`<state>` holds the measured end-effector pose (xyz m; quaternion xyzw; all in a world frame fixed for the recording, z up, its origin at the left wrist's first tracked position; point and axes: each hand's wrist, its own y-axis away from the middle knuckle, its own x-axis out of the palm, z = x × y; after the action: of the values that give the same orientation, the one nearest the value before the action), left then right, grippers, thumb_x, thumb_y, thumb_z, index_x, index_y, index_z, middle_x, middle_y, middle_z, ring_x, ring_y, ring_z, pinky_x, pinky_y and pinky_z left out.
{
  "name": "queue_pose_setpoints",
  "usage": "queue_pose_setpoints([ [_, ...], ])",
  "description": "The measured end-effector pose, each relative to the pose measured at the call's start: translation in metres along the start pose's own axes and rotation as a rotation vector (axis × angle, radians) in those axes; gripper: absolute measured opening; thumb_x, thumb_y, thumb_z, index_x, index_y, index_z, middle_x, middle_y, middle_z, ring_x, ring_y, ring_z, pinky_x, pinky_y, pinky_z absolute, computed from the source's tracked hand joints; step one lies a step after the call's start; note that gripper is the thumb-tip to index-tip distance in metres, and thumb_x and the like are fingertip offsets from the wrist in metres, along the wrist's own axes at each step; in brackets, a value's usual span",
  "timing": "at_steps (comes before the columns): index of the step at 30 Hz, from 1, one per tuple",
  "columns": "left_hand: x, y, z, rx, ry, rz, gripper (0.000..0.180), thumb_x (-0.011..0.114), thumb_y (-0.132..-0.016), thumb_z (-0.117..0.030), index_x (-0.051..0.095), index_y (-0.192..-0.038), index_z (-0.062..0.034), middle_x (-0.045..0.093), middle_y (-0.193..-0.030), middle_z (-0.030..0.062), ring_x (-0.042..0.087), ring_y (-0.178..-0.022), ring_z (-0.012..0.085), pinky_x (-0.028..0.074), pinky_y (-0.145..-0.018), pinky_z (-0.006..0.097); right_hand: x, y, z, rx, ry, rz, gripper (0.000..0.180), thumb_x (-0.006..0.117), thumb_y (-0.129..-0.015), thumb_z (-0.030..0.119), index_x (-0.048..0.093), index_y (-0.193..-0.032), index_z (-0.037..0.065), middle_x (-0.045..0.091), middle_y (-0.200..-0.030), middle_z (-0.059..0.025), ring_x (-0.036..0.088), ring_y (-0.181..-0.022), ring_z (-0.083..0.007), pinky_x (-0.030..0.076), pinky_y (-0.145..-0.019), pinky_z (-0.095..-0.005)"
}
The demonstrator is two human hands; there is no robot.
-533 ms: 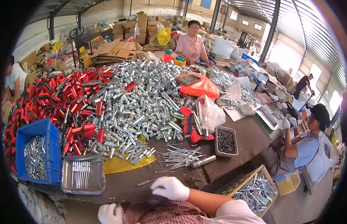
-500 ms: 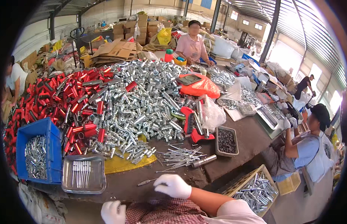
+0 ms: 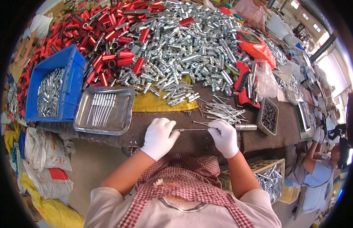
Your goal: Assembling small silver hardware components by inserting pins into tubes at a workbench.
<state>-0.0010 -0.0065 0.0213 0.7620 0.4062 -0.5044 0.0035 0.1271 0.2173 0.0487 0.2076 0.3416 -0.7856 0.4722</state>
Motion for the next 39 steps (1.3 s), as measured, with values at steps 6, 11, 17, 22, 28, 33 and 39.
queue_pose_setpoints([
  [6, 0.009, 0.006, -0.001, 0.052, -0.013, 0.04, 0.021, 0.075, -0.077, -0.018, 0.069, -0.094, -0.0063, 0.062, -0.089, 0.0103, 0.059, -0.086, 0.0327, 0.049, -0.078, 0.043, 0.035, -0.012, 0.008, -0.291, 0.156, 0.087, 0.011, 0.075, -0.076, 0.008, 0.072, -0.086, 0.008, 0.069, -0.088, -0.0071, 0.064, -0.086, -0.031, 0.052, -0.078, -0.0413],
  [11, 0.004, 0.009, -0.007, 0.034, -0.009, 0.025, 0.015, 0.073, -0.078, -0.015, 0.069, -0.09, -0.0076, 0.06, -0.086, 0.009, 0.058, -0.084, 0.0322, 0.049, -0.076, 0.044, 0.052, -0.01, 0.003, -0.326, 0.238, 0.099, 0.008, 0.075, -0.077, 0.014, 0.071, -0.084, 0.012, 0.065, -0.085, -0.0038, 0.061, -0.082, -0.0293, 0.051, -0.075, -0.0414],
  [17, 0.01, 0.009, -0.003, 0.04, -0.032, 0.0, 0.007, 0.071, -0.078, -0.011, 0.068, -0.084, -0.0088, 0.059, -0.083, 0.0077, 0.057, -0.081, 0.0316, 0.048, -0.074, 0.044, 0.062, -0.01, 0.002, -0.337, 0.319, 0.192, 0.009, 0.075, -0.077, 0.018, 0.068, -0.082, 0.014, 0.061, -0.082, -0.0031, 0.059, -0.081, -0.0284, 0.049, -0.071, -0.0409],
  [22, 0.01, 0.007, -0.002, 0.046, 0.003, 0.007, 0.007, 0.071, -0.077, -0.012, 0.068, -0.083, -0.0085, 0.06, -0.082, 0.008, 0.058, -0.08, 0.032, 0.049, -0.073, 0.044, 0.066, -0.009, 0.002, -0.335, 0.415, 0.21, 0.01, 0.071, -0.08, 0.018, 0.064, -0.086, 0.014, 0.06, -0.083, -0.0047, 0.059, -0.082, -0.0294, 0.047, -0.07, -0.0419],
  [28, 0.012, 0.012, -0.003, 0.091, 0.047, -0.017, 0.007, 0.072, -0.077, -0.01, 0.067, -0.082, -0.008, 0.06, -0.082, 0.0086, 0.058, -0.079, 0.0327, 0.049, -0.071, 0.045, 0.068, -0.005, 0.007, -0.295, 0.467, 0.238, 0.011, 0.069, -0.081, 0.018, 0.063, -0.09, 0.014, 0.06, -0.087, -0.0058, 0.058, -0.085, -0.0293, 0.045, -0.075, -0.042],
  [33, 0.009, 0.008, -0.006, 0.085, 0.032, -0.017, 0.009, 0.072, -0.077, -0.009, 0.066, -0.083, -0.0075, 0.06, -0.082, 0.0093, 0.058, -0.08, 0.033, 0.049, -0.072, 0.044, 0.069, -0.001, 0.005, -0.314, 0.45, 0.187, 0.013, 0.069, -0.079, 0.016, 0.061, -0.089, 0.014, 0.059, -0.087, -0.0056, 0.057, -0.085, -0.0294, 0.044, -0.075, -0.042],
  [39, 0.011, 0.01, -0.006, 0.111, 0.04, -0.036, 0.01, 0.071, -0.077, -0.009, 0.064, -0.084, -0.0072, 0.058, -0.082, 0.0095, 0.057, -0.079, 0.0327, 0.048, -0.072, 0.045, 0.069, -0.002, 0.004, -0.353, 0.373, 0.095, 0.014, 0.071, -0.077, 0.015, 0.06, -0.086, 0.014, 0.059, -0.085, -0.0045, 0.057, -0.083, -0.0298, 0.045, -0.073, -0.0423],
])
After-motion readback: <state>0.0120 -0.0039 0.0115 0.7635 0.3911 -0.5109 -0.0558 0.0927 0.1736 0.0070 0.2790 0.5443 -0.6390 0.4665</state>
